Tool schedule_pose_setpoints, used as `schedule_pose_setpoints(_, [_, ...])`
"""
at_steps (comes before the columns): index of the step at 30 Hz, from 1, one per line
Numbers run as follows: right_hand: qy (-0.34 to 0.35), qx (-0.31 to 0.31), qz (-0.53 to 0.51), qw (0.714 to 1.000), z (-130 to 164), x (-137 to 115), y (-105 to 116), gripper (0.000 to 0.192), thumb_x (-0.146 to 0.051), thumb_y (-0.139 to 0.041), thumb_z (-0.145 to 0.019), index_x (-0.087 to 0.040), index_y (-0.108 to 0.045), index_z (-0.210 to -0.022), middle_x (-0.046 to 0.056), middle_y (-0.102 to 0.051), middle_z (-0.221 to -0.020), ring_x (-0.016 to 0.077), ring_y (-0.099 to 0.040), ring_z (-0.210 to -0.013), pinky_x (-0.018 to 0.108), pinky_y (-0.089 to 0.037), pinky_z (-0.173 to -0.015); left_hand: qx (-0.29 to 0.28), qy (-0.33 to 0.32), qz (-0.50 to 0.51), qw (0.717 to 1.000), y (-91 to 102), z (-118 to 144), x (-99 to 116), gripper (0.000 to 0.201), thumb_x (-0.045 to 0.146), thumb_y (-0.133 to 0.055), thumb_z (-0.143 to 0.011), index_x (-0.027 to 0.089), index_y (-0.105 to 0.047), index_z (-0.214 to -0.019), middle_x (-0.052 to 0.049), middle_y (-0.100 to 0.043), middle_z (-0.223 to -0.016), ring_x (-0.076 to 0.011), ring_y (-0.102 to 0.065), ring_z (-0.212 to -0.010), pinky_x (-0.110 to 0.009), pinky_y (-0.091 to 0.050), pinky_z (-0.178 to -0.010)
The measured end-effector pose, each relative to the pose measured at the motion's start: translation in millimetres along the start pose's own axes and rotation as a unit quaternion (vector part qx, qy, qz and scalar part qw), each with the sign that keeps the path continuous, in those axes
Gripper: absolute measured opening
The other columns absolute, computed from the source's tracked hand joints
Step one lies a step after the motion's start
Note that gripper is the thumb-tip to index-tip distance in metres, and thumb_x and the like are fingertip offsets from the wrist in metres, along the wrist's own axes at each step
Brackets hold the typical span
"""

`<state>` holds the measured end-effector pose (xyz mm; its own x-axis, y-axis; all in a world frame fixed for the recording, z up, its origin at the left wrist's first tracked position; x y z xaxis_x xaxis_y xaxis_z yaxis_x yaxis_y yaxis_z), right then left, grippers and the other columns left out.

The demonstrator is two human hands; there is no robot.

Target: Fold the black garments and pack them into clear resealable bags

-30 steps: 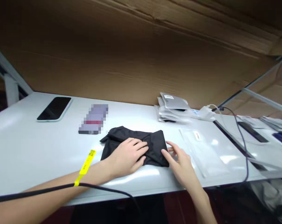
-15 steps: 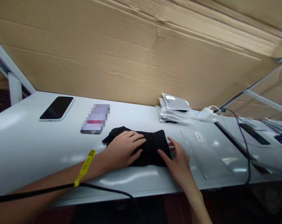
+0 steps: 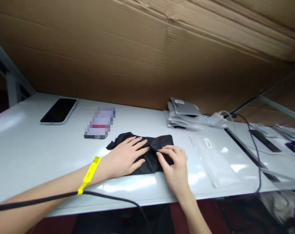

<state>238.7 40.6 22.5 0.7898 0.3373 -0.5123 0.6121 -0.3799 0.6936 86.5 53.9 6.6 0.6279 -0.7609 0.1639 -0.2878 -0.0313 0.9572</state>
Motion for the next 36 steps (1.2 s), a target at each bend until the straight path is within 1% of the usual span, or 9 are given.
schedule_pose_setpoints(4, [0.008, -0.077, 0.001, 0.997, 3.4, -4.8, -13.2, 0.007, -0.029, -0.067, -0.086, -0.027, -0.073, -0.086, 0.003, -0.071, -0.098, 0.0260, -0.056, -0.103, 0.044, -0.033, -0.091, 0.022, 0.015, 0.018, 0.999, 1.8, 0.5, -2.9, 0.040, 0.037, -0.048, -0.097, 0.015, -0.058, -0.129, -0.013, -0.056, -0.140, -0.0291, -0.048, -0.133, -0.046, -0.035, -0.114])
schedule_pose_setpoints(7, [-0.015, -0.077, -0.023, 0.997, 2.5, 2.4, -3.1, 0.016, -0.037, -0.060, -0.090, -0.029, -0.073, -0.090, 0.003, -0.071, -0.101, 0.0257, -0.056, -0.105, 0.044, -0.034, -0.093, 0.042, 0.021, 0.029, 0.998, 5.8, 1.4, -3.8, 0.047, 0.035, -0.050, -0.095, 0.013, -0.051, -0.136, -0.015, -0.057, -0.139, -0.0293, -0.051, -0.129, -0.046, -0.039, -0.111])
schedule_pose_setpoints(11, [-0.125, -0.032, -0.019, 0.991, 0.8, 34.8, 22.2, 0.033, -0.050, -0.053, -0.088, -0.025, -0.071, -0.100, 0.007, -0.071, -0.103, 0.0282, -0.058, -0.101, 0.046, -0.037, -0.091, 0.033, -0.013, 0.017, 0.999, 6.0, 1.7, 2.6, 0.044, 0.030, -0.047, -0.096, 0.022, -0.049, -0.140, -0.012, -0.050, -0.146, -0.0291, -0.047, -0.133, -0.047, -0.038, -0.110])
schedule_pose_setpoints(14, [-0.216, -0.060, 0.004, 0.975, 7.2, 57.3, 24.5, 0.046, -0.057, -0.054, -0.081, -0.024, -0.068, -0.109, 0.008, -0.071, -0.097, 0.0293, -0.059, -0.093, 0.049, -0.036, -0.091, 0.025, -0.013, 0.009, 1.000, 1.9, -0.7, 4.3, 0.040, 0.030, -0.044, -0.098, 0.020, -0.055, -0.135, -0.012, -0.056, -0.141, -0.0290, -0.051, -0.130, -0.047, -0.039, -0.110])
schedule_pose_setpoints(17, [-0.248, -0.093, 0.008, 0.964, 13.0, 61.7, 17.2, 0.056, -0.060, -0.058, -0.076, -0.023, -0.063, -0.118, 0.007, -0.070, -0.093, 0.0269, -0.060, -0.084, 0.050, -0.036, -0.091, 0.032, -0.012, 0.010, 0.999, -1.6, -6.5, 8.6, 0.040, 0.028, -0.045, -0.097, 0.016, -0.058, -0.132, -0.013, -0.060, -0.136, -0.0299, -0.054, -0.125, -0.048, -0.042, -0.107])
schedule_pose_setpoints(23, [-0.267, -0.062, -0.076, 0.959, 13.5, 64.4, 10.8, 0.062, -0.052, -0.061, -0.075, -0.020, -0.052, -0.128, 0.004, -0.066, -0.084, 0.0256, -0.062, -0.083, 0.045, -0.043, -0.088, 0.086, -0.026, 0.027, 0.996, 12.3, -11.9, 18.5, 0.034, 0.028, -0.049, -0.095, 0.016, -0.062, -0.125, -0.011, -0.067, -0.126, -0.0263, -0.059, -0.117, -0.042, -0.046, -0.101])
schedule_pose_setpoints(28, [-0.277, -0.002, -0.109, 0.955, 2.4, 76.8, 26.2, 0.058, -0.048, -0.064, -0.071, -0.018, -0.055, -0.121, 0.003, -0.064, -0.083, 0.0241, -0.062, -0.081, 0.039, -0.048, -0.080, 0.153, 0.010, 0.007, 0.988, 39.5, 3.3, 0.5, 0.026, 0.025, -0.048, -0.096, 0.018, -0.073, -0.091, -0.006, -0.073, -0.101, -0.0225, -0.062, -0.094, -0.038, -0.049, -0.085])
schedule_pose_setpoints(32, [-0.219, 0.099, -0.078, 0.968, -14.0, 56.6, 48.3, 0.044, -0.039, -0.064, -0.074, -0.019, -0.060, -0.113, 0.002, -0.061, -0.083, 0.0221, -0.060, -0.083, 0.039, -0.047, -0.082, 0.113, 0.063, 0.047, 0.990, 35.3, 10.8, -19.8, 0.029, 0.023, -0.046, -0.095, 0.017, -0.072, -0.084, -0.006, -0.072, -0.087, -0.0215, -0.062, -0.082, -0.036, -0.049, -0.077])
schedule_pose_setpoints(36, [-0.055, 0.106, -0.065, 0.991, -19.2, -12.0, 35.1, 0.021, -0.024, -0.058, -0.082, -0.022, -0.064, -0.103, 0.003, -0.065, -0.091, 0.0199, -0.061, -0.087, 0.036, -0.048, -0.083, 0.097, 0.134, 0.211, 0.963, 27.0, 12.6, -35.6, 0.026, 0.026, -0.045, -0.093, 0.020, -0.069, -0.085, -0.004, -0.071, -0.086, -0.0204, -0.064, -0.085, -0.033, -0.049, -0.080])
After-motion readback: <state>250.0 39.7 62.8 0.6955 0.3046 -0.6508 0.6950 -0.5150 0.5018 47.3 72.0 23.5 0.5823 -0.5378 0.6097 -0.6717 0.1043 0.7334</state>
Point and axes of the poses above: each hand's wrist, its own z-axis away from the middle knuckle, its own y-axis out of the back of the hand, x = y × z, the point moved 8 cm from there along -z, towards the middle knuckle
